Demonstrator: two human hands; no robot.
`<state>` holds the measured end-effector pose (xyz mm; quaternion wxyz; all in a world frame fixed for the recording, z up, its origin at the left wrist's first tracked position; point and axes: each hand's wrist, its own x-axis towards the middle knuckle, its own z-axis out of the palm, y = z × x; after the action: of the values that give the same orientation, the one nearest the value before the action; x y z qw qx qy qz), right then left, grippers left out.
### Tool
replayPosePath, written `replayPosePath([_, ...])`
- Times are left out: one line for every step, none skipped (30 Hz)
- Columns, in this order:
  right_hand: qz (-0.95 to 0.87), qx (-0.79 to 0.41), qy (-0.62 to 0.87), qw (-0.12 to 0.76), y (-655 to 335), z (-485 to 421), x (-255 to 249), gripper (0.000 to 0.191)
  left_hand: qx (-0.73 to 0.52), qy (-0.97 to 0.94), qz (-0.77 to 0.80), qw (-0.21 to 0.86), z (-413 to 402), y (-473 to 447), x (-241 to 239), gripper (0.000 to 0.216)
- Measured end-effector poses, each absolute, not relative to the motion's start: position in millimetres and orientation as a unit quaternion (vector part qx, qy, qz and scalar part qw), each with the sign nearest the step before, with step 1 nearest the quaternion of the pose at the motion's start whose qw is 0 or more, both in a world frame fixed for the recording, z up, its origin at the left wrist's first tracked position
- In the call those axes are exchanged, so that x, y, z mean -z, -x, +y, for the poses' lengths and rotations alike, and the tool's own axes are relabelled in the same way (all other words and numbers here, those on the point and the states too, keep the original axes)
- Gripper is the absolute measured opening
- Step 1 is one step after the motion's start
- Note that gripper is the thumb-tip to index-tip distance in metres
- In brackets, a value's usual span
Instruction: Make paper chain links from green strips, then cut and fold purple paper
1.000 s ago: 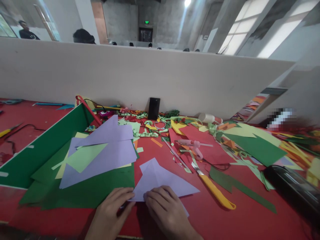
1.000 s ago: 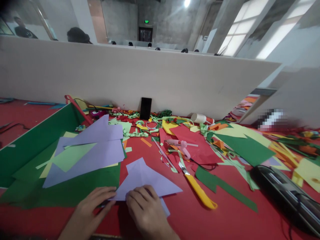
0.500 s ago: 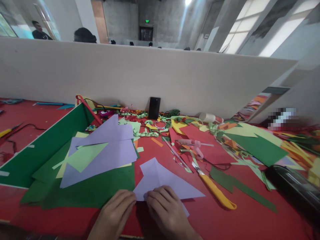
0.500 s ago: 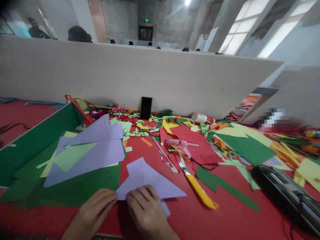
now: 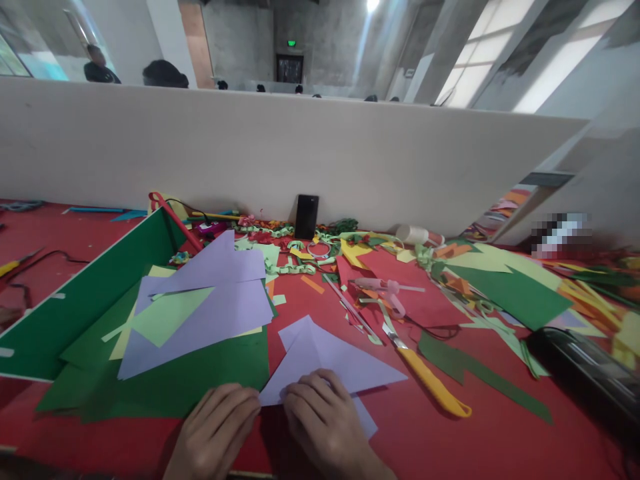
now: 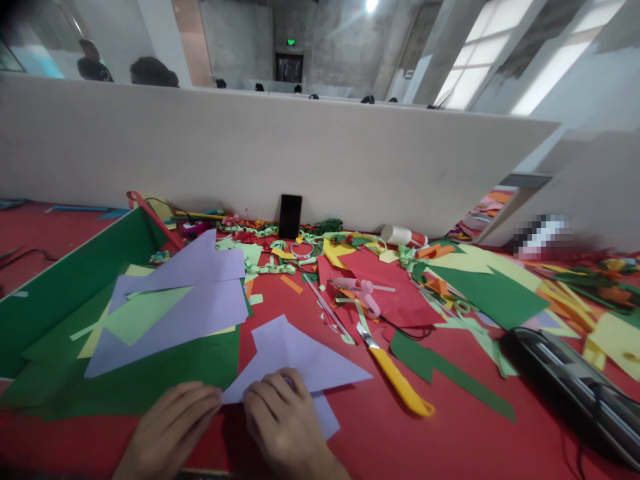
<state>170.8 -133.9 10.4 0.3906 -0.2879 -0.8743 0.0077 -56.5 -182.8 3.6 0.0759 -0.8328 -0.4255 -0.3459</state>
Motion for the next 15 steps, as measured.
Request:
replayPosePath([-0.874,-0.009,0.289,0.390,-169.4,-134.4,-11.1,0.016,0.342,0.830,-0.432,0.086,-184.3,59.2,-3.5,0.027])
replayPosePath([-0.874,-0.009,0.288,0.391,-167.3,-135.1,-11.7,0.017,0.340,0.830,-0.431,0.099,-185.6,61.1,-3.8,0.026])
replayPosePath([-0.875,-0.009,0.286,0.392,-164.7,-135.9,-12.4,0.018,0.337,0.831,-0.428,0.113,-186.5,62.3,-4.6,0.025])
replayPosePath([-0.876,-0.009,0.283,0.390,-161.7,-136.8,-13.0,0.021,0.332,0.834,-0.423,0.125,-187.2,62.8,-5.7,0.027])
replayPosePath([-0.878,-0.006,0.279,0.389,-158.8,-137.6,-13.6,0.023,0.326,0.837,-0.418,0.137,-187.7,63.1,-6.9,0.029])
replayPosePath([-0.880,-0.001,0.275,0.387,-156.3,-138.1,-14.2,0.024,0.317,0.841,-0.413,0.149,-188.0,63.3,-8.1,0.031])
replayPosePath([-0.882,0.009,0.270,0.385,-154.6,-138.3,-14.9,0.025,0.310,0.842,-0.411,0.161,-188.3,63.7,-9.2,0.033])
replayPosePath([-0.884,0.021,0.266,0.383,-154.1,-138.1,-15.5,0.025,0.304,0.841,-0.414,0.168,-188.6,64.4,-9.9,0.035])
replayPosePath([-0.884,0.032,0.264,0.384,-155.1,-137.5,-16.2,0.025,0.305,0.837,-0.421,0.171,-189.0,65.7,-10.4,0.035])
replayPosePath([-0.884,0.043,0.261,0.387,-157.7,-136.7,-16.8,0.026,0.312,0.831,-0.429,0.169,-189.6,67.6,-10.5,0.035])
replayPosePath([-0.882,0.052,0.260,0.390,-162.0,-135.6,-17.4,0.027,0.321,0.824,-0.438,0.163,-190.5,70.0,-10.3,0.035])
replayPosePath([-0.880,0.061,0.261,0.391,-167.9,-134.4,-17.9,0.028,0.330,0.818,-0.446,0.154,-191.6,72.7,-9.9,0.034])
replayPosePath([-0.880,0.069,0.263,0.389,-175.4,-133.3,-18.4,0.029,0.336,0.812,-0.454,0.147,-192.8,75.8,-9.2,0.035])
replayPosePath([-0.882,0.078,0.266,0.381,-184.2,-132.3,-18.8,0.029,0.340,0.809,-0.458,0.144,-194.1,79.1,-8.5,0.035])
replayPosePath([-0.884,0.088,0.272,0.370,-194.1,-131.4,-19.1,0.030,0.342,0.806,-0.461,0.144,-195.4,82.5,-7.7,0.036])
